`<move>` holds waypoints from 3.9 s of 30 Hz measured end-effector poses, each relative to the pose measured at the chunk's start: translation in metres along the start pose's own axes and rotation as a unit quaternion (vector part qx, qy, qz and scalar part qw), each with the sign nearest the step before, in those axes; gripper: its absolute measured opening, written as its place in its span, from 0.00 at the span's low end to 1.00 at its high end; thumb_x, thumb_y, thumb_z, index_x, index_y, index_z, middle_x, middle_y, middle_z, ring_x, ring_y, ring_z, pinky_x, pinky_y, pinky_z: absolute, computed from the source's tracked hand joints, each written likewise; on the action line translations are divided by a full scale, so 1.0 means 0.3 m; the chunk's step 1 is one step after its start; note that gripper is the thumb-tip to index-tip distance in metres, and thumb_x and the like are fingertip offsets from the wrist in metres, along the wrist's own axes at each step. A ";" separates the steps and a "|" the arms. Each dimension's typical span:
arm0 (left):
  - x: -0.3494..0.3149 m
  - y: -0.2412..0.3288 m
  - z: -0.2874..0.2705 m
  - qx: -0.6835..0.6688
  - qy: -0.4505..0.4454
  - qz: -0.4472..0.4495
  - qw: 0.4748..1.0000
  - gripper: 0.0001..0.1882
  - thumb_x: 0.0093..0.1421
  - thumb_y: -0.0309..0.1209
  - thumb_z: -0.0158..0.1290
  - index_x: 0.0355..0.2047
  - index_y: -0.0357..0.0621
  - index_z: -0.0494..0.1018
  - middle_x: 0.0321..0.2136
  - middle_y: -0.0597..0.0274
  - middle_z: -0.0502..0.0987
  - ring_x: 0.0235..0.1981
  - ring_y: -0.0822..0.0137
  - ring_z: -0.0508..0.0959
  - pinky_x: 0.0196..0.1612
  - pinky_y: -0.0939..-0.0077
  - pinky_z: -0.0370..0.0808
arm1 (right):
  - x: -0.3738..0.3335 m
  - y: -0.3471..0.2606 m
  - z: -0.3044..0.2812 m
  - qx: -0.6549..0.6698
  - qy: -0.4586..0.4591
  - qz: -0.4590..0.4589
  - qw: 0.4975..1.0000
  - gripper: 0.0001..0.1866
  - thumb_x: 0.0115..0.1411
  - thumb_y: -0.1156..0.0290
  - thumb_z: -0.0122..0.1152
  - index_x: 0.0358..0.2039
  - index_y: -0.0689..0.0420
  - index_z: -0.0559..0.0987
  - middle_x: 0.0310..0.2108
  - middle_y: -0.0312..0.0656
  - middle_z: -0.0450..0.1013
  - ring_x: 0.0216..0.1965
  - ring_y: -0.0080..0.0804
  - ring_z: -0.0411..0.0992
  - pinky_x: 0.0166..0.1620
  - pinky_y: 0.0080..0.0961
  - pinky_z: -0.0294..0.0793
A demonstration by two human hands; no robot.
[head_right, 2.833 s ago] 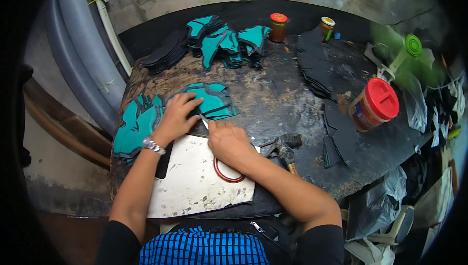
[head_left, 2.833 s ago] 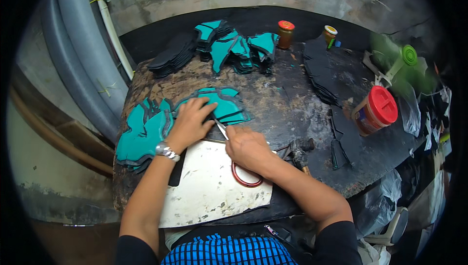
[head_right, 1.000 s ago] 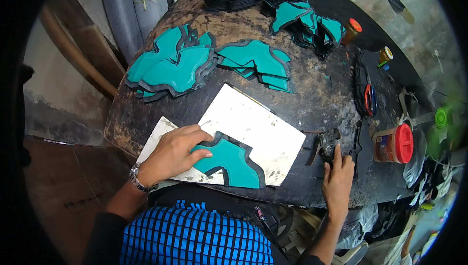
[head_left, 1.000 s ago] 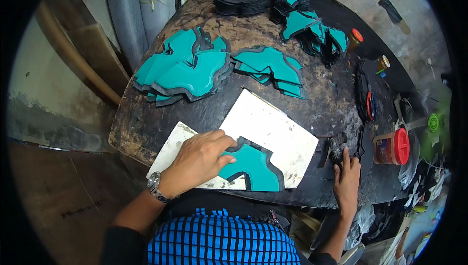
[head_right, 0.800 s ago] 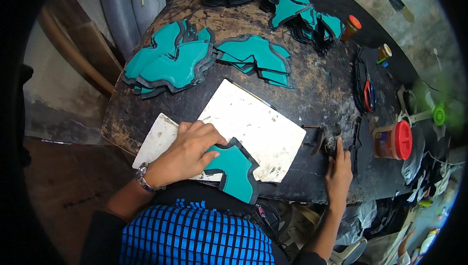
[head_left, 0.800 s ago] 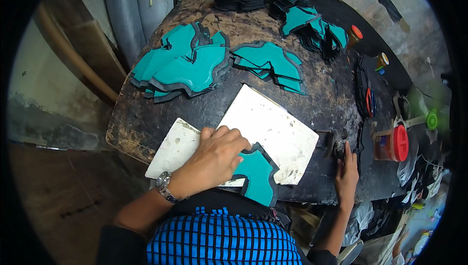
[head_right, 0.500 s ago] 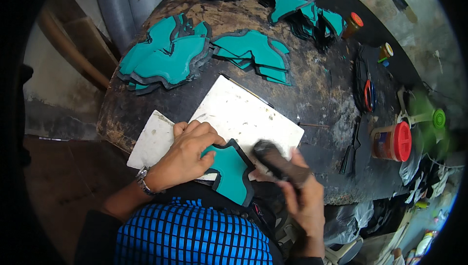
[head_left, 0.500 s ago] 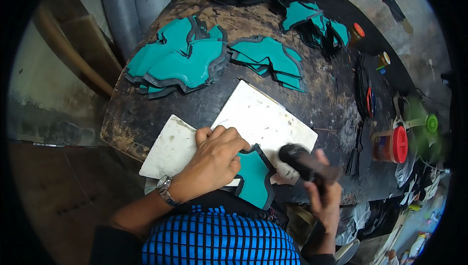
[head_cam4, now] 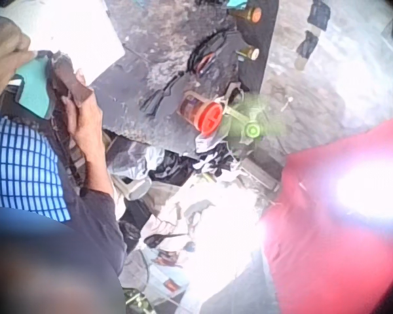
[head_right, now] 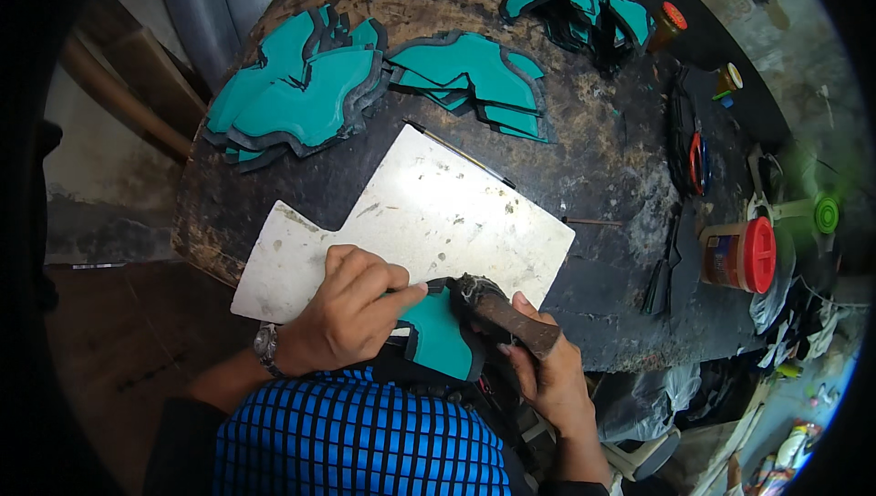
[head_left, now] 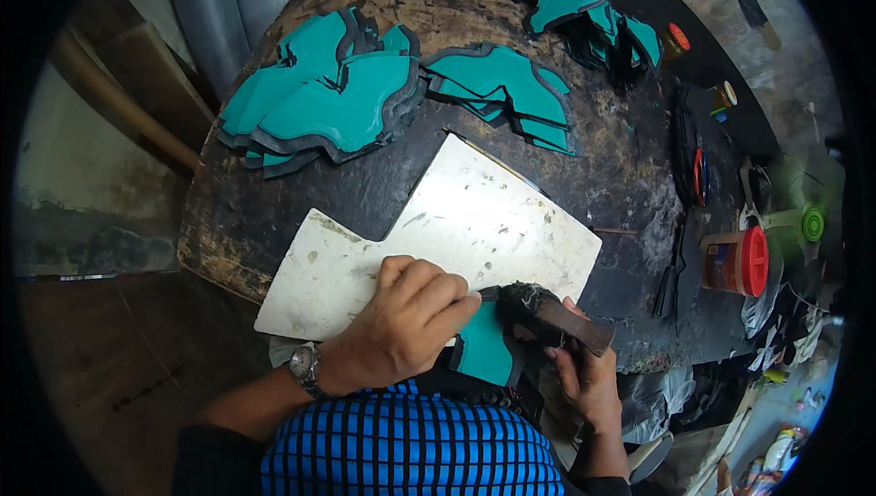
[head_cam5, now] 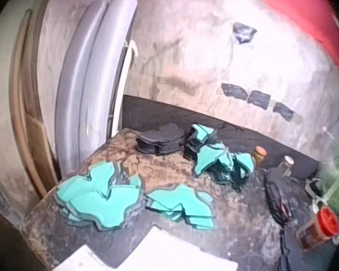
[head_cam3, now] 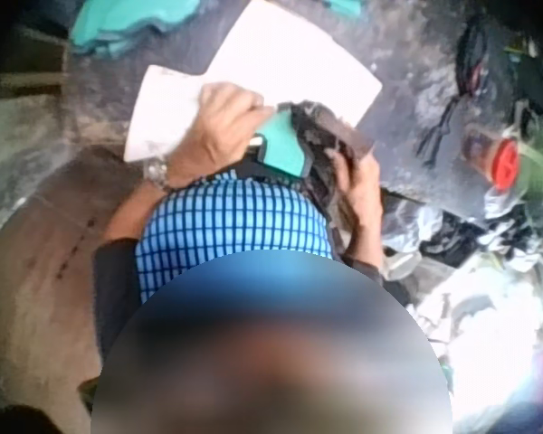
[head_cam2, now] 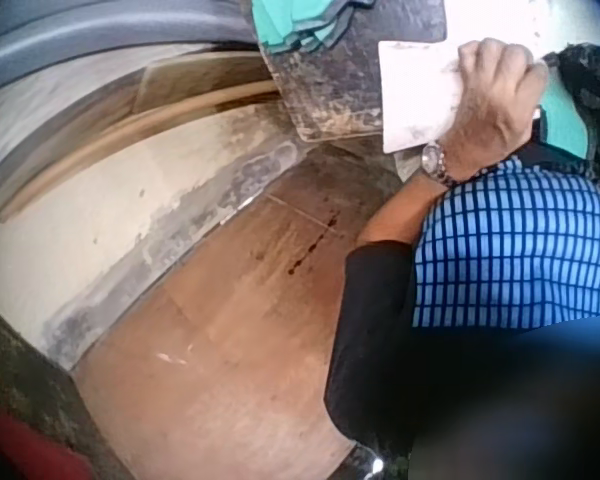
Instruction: The person uses shears to trim the edges of black rubber pieces, then stacks them. They pick up a green rubber piece, place it on a white board, and use a hammer to press and shape it. The person repeats this process with additional pieces, stacking the finished items on the table.
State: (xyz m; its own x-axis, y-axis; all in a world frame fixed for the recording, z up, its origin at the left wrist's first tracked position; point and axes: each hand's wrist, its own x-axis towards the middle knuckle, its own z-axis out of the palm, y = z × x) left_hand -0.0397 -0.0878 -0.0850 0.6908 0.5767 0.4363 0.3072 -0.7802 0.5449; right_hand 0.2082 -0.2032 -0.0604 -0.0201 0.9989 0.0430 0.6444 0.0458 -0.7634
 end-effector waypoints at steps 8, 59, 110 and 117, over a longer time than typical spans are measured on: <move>-0.007 0.005 0.008 0.087 0.005 0.079 0.993 0.15 0.54 0.24 0.58 0.42 0.34 0.79 0.37 0.62 0.76 0.38 0.67 0.74 0.45 0.66 0.66 | -0.019 0.025 -0.007 0.012 -0.024 0.009 1.000 0.32 0.56 0.85 0.64 0.62 0.59 0.69 0.46 0.51 0.75 0.39 0.44 0.78 0.43 0.30 0.76; -0.005 0.011 -0.015 0.075 -0.046 -0.013 0.996 0.08 0.55 0.27 0.52 0.35 0.38 0.76 0.35 0.60 0.71 0.41 0.63 0.71 0.45 0.66 0.66 | 0.102 -0.083 0.017 -0.106 -0.109 -0.024 0.988 0.40 0.54 0.83 0.66 0.67 0.55 0.63 0.36 0.48 0.76 0.33 0.46 0.79 0.35 0.32 0.78; -0.002 -0.004 -0.032 0.095 0.230 0.112 0.962 0.07 0.55 0.21 0.60 0.33 0.38 0.73 0.30 0.58 0.75 0.29 0.64 0.76 0.25 0.73 0.73 | 0.019 -0.091 0.023 -0.122 0.022 -0.173 0.977 0.36 0.44 0.77 0.71 0.58 0.58 0.74 0.21 0.38 0.66 0.18 0.34 0.69 0.21 0.29 0.68; 0.013 0.026 -0.003 -0.208 0.164 -0.222 0.938 0.08 0.54 0.17 0.60 0.35 0.37 0.76 0.31 0.59 0.78 0.29 0.67 0.79 0.30 0.71 0.76 | 0.075 -0.104 0.038 -0.129 0.052 -0.132 0.981 0.39 0.50 0.82 0.67 0.64 0.58 0.67 0.35 0.48 0.76 0.27 0.43 0.77 0.31 0.31 0.77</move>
State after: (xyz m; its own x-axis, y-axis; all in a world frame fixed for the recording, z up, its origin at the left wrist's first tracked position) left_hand -0.0350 -0.0913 -0.0784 0.2960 0.9191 0.2601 0.1881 -0.3230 0.9275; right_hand 0.1789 -0.1821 -0.0431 -0.1424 0.9457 0.2923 0.7999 0.2839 -0.5288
